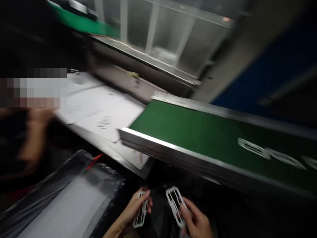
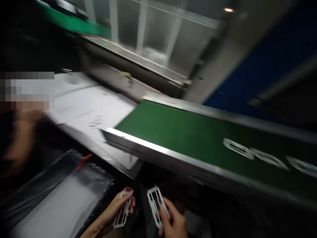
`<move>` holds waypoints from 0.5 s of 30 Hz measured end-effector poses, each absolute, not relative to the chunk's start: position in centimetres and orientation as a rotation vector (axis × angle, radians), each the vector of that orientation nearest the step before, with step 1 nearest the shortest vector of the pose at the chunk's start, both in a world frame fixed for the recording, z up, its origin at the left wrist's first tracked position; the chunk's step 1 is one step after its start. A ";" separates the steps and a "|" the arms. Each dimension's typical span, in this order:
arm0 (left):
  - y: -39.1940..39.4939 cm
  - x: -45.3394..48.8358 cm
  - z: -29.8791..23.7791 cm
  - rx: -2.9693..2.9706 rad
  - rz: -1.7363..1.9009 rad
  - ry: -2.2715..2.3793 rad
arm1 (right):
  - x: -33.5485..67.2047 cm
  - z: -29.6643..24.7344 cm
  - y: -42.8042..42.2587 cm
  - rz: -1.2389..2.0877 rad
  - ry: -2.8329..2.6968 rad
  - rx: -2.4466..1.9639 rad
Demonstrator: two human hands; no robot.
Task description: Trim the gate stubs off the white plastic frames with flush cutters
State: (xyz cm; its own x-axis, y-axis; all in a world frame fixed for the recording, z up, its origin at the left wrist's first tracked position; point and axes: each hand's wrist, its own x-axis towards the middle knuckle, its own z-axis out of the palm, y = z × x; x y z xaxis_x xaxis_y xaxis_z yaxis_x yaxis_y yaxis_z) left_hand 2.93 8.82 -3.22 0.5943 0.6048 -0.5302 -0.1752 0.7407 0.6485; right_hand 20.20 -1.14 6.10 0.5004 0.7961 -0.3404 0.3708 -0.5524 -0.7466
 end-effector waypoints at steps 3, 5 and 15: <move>9.3 8.5 0.8 0.747 0.247 0.589 | 22.4 7.8 -2.6 0.812 -0.731 -1.876; 9.3 12.1 3.1 0.868 0.155 0.468 | 24.0 9.0 -4.0 0.694 -0.646 -1.786; 4.9 24.0 8.8 1.235 -0.201 0.214 | 24.7 10.6 -12.1 0.282 -0.179 -1.637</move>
